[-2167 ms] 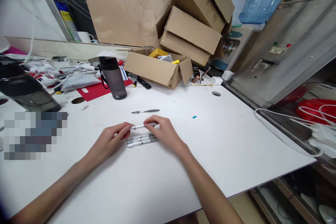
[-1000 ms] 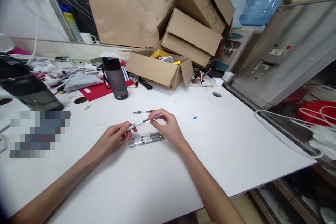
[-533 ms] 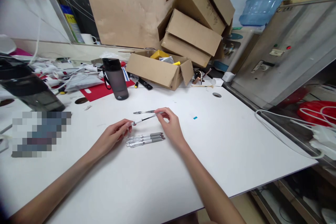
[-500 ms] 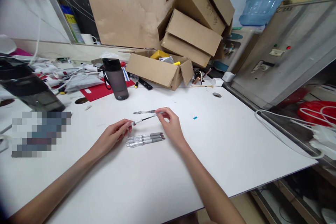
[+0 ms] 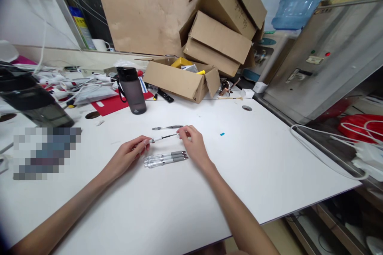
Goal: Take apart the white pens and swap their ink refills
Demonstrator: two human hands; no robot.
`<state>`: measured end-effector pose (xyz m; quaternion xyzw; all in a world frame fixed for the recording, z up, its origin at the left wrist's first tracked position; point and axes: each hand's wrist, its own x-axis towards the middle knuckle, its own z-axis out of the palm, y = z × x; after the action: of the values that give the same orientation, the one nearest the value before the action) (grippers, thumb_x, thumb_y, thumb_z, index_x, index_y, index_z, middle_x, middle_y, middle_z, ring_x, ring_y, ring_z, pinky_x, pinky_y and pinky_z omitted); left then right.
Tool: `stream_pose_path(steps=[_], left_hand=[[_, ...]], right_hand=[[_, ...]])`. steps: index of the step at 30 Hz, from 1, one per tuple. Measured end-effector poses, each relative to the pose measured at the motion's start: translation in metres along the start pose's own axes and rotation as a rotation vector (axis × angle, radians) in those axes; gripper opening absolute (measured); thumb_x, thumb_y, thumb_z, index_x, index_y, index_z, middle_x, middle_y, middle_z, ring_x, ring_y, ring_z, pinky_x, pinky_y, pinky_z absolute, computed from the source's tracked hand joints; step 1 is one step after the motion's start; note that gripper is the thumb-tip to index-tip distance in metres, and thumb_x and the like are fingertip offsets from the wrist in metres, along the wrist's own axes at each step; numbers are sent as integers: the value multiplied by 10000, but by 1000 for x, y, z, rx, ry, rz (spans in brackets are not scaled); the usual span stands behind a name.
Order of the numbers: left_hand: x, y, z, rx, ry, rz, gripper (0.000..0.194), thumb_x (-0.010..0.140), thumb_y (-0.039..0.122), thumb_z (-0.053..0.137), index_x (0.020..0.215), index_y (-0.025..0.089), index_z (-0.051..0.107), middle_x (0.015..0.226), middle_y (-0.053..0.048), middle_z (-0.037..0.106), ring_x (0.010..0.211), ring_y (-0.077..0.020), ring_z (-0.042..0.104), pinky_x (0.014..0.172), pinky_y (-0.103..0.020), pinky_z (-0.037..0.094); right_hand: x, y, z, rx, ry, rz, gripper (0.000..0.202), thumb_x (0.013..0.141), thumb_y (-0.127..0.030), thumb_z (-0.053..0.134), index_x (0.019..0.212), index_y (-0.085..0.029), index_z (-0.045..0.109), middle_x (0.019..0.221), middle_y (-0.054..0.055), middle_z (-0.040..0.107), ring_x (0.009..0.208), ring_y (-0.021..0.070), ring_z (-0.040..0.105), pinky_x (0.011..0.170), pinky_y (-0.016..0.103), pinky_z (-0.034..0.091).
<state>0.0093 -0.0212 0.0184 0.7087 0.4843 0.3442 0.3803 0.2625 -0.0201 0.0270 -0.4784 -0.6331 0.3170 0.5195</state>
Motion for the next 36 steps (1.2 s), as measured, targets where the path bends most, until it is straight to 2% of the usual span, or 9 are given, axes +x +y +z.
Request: stream_pose_path(steps=[3, 10, 16, 22, 26, 30, 36], left_hand=[[0, 3, 0, 3, -12, 20, 362, 1017, 523, 466, 946, 233, 671, 776, 15, 588, 728, -177, 496, 682, -269, 356], [-1, 7, 0, 8, -31, 29, 367, 1014, 525, 456, 955, 231, 669, 801, 10, 618, 751, -184, 519, 709, -273, 380], [-2, 5, 0, 19, -32, 25, 371, 1012, 529, 456, 958, 235, 675, 787, 16, 611, 702, -172, 498, 654, -266, 361], [2, -4, -3, 1, -5, -20, 408, 1000, 563, 465, 936, 228, 688, 733, 13, 564, 640, -159, 446, 566, -255, 317], [4, -7, -3, -14, 8, -38, 426, 995, 584, 464, 946, 224, 687, 762, 6, 580, 622, -151, 420, 546, -246, 311], [5, -8, -3, -1, 27, -42, 458, 985, 604, 464, 889, 210, 676, 709, 12, 529, 604, -149, 410, 538, -242, 302], [5, -11, -3, -20, 56, -60, 484, 971, 624, 457, 908, 199, 681, 781, -15, 620, 598, -149, 423, 531, -238, 319]], right_hand=[[-4, -2, 6, -38, -64, 5, 283, 986, -371, 510, 824, -214, 681, 896, 30, 669, 843, 178, 636, 800, 293, 466], [-7, -7, 12, -39, -98, 28, 319, 984, -386, 518, 743, -210, 632, 829, 15, 644, 779, 169, 609, 729, 285, 435], [-5, -2, 9, 56, -102, 83, 320, 967, -423, 533, 737, -212, 600, 819, 8, 654, 737, 162, 615, 744, 283, 454], [9, 9, -12, 113, 3, 116, 342, 927, -477, 574, 720, -207, 610, 801, 24, 659, 708, 169, 603, 746, 295, 469], [18, 18, -25, 131, 124, 113, 416, 907, -545, 579, 663, -208, 586, 699, 14, 593, 646, 165, 554, 691, 298, 448], [22, 23, -29, 166, 216, 98, 461, 913, -558, 562, 611, -212, 515, 648, -1, 528, 608, 150, 491, 652, 293, 408], [23, 25, -31, 218, 261, 140, 449, 892, -563, 570, 621, -220, 469, 640, -12, 497, 587, 140, 452, 618, 290, 382]])
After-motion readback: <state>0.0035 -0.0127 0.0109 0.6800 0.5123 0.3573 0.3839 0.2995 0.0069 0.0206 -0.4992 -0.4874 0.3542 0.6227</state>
